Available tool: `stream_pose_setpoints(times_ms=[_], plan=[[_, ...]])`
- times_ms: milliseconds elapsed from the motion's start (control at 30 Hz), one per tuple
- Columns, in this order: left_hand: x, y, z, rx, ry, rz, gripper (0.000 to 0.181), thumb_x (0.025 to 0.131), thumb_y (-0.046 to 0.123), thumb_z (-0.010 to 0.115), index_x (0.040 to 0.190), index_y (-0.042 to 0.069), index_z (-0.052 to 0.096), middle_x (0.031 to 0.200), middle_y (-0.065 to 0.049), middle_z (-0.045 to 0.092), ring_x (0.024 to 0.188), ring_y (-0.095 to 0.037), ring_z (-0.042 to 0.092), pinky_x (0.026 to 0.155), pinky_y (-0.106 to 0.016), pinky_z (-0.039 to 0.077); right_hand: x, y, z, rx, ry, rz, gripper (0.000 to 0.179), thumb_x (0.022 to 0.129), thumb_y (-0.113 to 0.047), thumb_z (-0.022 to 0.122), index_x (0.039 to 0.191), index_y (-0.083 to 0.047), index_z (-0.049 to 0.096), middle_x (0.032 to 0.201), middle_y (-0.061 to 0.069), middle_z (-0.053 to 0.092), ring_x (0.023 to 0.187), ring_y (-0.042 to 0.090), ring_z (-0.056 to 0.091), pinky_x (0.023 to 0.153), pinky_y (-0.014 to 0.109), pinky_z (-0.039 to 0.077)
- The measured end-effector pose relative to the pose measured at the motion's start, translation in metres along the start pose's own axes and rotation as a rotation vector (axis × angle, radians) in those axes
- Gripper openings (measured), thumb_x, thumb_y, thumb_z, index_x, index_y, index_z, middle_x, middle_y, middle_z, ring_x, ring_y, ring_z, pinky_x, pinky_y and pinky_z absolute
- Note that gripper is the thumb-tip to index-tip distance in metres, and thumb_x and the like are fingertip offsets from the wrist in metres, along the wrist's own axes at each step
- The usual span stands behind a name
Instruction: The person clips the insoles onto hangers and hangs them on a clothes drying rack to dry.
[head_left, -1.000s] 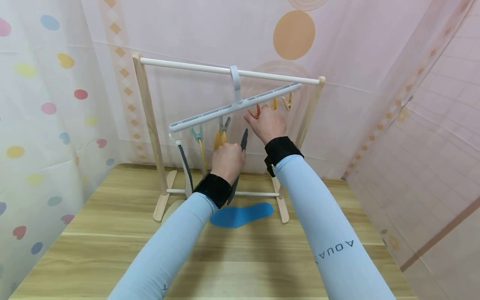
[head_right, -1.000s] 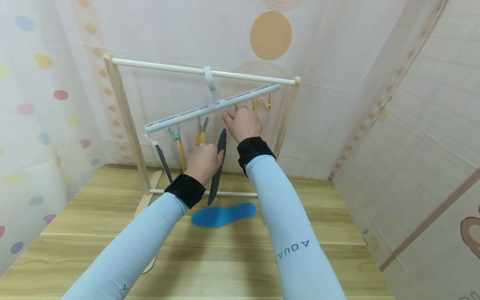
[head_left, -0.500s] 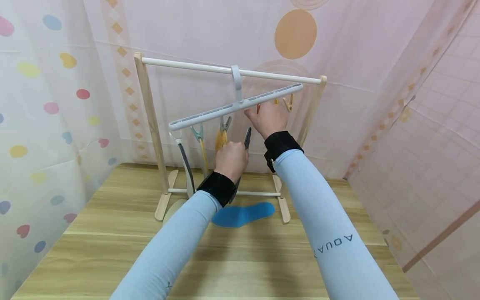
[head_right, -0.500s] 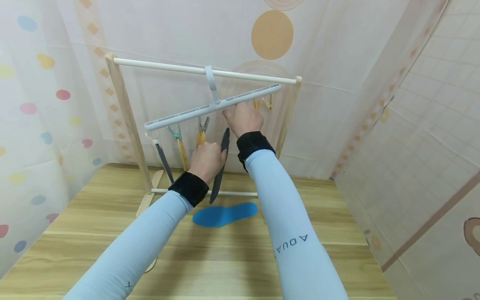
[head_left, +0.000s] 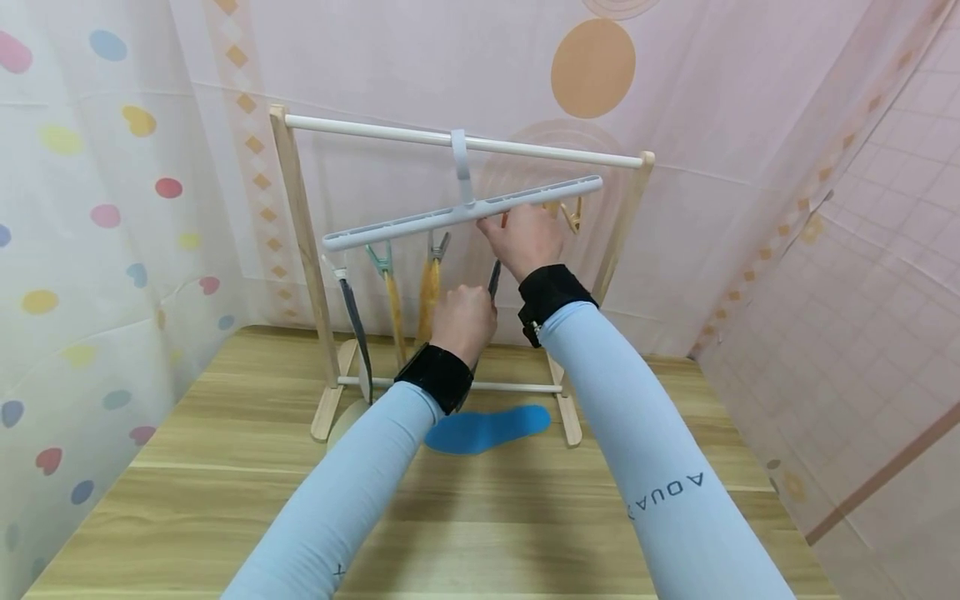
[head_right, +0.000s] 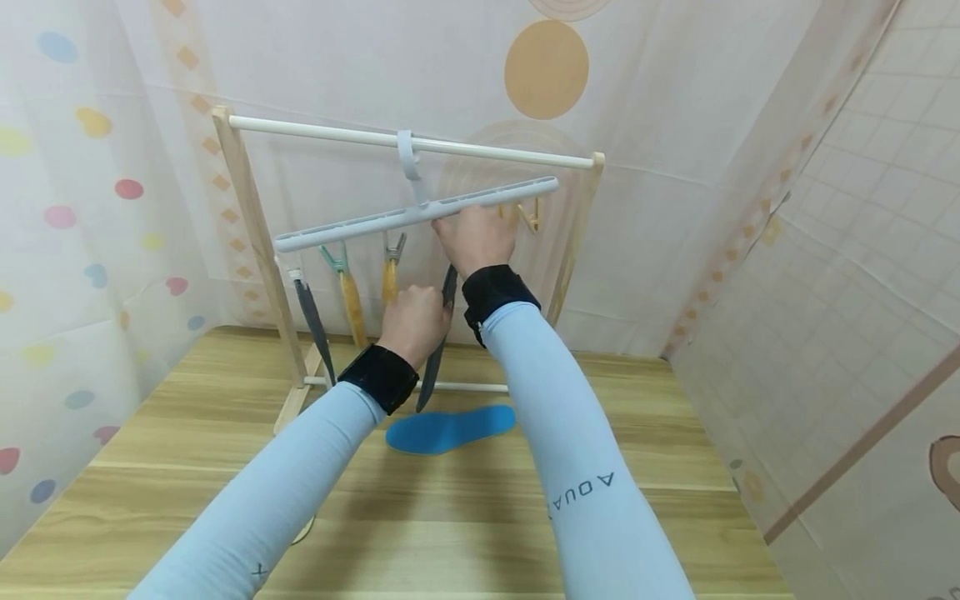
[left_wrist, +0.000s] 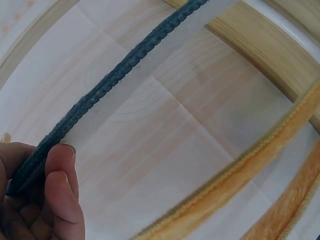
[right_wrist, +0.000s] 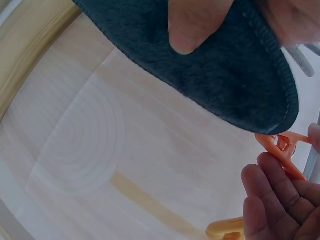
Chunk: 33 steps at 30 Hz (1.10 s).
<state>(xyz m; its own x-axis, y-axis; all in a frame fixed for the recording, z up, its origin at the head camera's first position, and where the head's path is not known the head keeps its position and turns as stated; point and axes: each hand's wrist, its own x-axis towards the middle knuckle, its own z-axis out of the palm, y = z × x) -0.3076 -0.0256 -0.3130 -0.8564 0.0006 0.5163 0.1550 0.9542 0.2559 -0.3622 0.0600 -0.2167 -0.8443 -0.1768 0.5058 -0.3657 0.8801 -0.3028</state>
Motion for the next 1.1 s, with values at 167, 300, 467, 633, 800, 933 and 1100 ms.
stream_pose_setpoints(times_ms=[167,300,467,633,800,933,1100], plan=[[0.001,-0.001,0.0,0.017,-0.008,-0.006,0.037,0.095,0.014,0.064,0.059,0.007,0.063,0.056,-0.007,0.058,0.049,-0.022,0.058,0.045,-0.036,0.048,-0.002,-0.004,0.002,0.023,0.011,0.005,0.045,0.097,-0.05,0.059,0.071,-0.013,0.06,0.06,0.002,0.055,0.054,0.018,0.052,0.046,0.029,0.035],[0.001,-0.003,0.0,0.015,-0.026,-0.017,0.038,0.096,0.014,0.062,0.059,0.006,0.062,0.055,-0.006,0.056,0.048,-0.021,0.057,0.045,-0.035,0.048,-0.004,-0.006,0.003,0.02,0.032,-0.011,0.045,0.098,-0.046,0.059,0.07,-0.012,0.065,0.06,0.001,0.06,0.053,0.018,0.055,0.046,0.028,0.035],[0.001,-0.005,0.0,0.019,-0.034,-0.024,0.035,0.096,0.013,0.062,0.061,0.006,0.063,0.06,-0.008,0.06,0.051,-0.022,0.058,0.046,-0.037,0.049,-0.006,-0.008,0.003,-0.001,0.064,-0.025,0.045,0.099,-0.043,0.059,0.068,-0.011,0.065,0.057,0.002,0.054,0.051,0.017,0.05,0.045,0.027,0.032],[0.003,-0.006,-0.003,0.008,-0.025,-0.02,0.034,0.096,0.011,0.06,0.062,0.005,0.062,0.061,-0.008,0.06,0.051,-0.021,0.058,0.045,-0.037,0.048,-0.008,-0.01,0.004,0.016,0.074,-0.031,0.045,0.1,-0.039,0.058,0.066,-0.01,0.063,0.055,0.001,0.048,0.048,0.015,0.047,0.043,0.025,0.031],[0.007,-0.007,-0.006,0.008,-0.019,-0.009,0.036,0.097,0.01,0.059,0.061,0.005,0.06,0.058,-0.007,0.057,0.05,-0.02,0.056,0.044,-0.033,0.045,-0.011,-0.012,0.004,0.027,0.08,-0.034,0.047,0.1,-0.038,0.057,0.062,-0.011,0.058,0.053,0.0,0.046,0.047,0.014,0.046,0.043,0.024,0.03],[0.01,-0.008,-0.009,0.02,-0.011,-0.008,0.036,0.097,0.011,0.058,0.062,0.005,0.06,0.058,-0.006,0.057,0.05,-0.019,0.055,0.044,-0.032,0.045,-0.013,-0.014,0.004,0.033,0.09,-0.035,0.048,0.1,-0.038,0.058,0.059,-0.012,0.056,0.052,-0.001,0.045,0.046,0.014,0.045,0.042,0.024,0.029],[0.011,-0.008,-0.01,0.023,-0.005,-0.009,0.035,0.097,0.012,0.059,0.063,0.005,0.062,0.059,-0.006,0.057,0.051,-0.02,0.056,0.045,-0.035,0.048,-0.015,-0.014,0.004,0.05,0.092,-0.03,0.046,0.099,-0.037,0.059,0.061,-0.011,0.059,0.053,0.0,0.048,0.047,0.014,0.047,0.042,0.025,0.03]])
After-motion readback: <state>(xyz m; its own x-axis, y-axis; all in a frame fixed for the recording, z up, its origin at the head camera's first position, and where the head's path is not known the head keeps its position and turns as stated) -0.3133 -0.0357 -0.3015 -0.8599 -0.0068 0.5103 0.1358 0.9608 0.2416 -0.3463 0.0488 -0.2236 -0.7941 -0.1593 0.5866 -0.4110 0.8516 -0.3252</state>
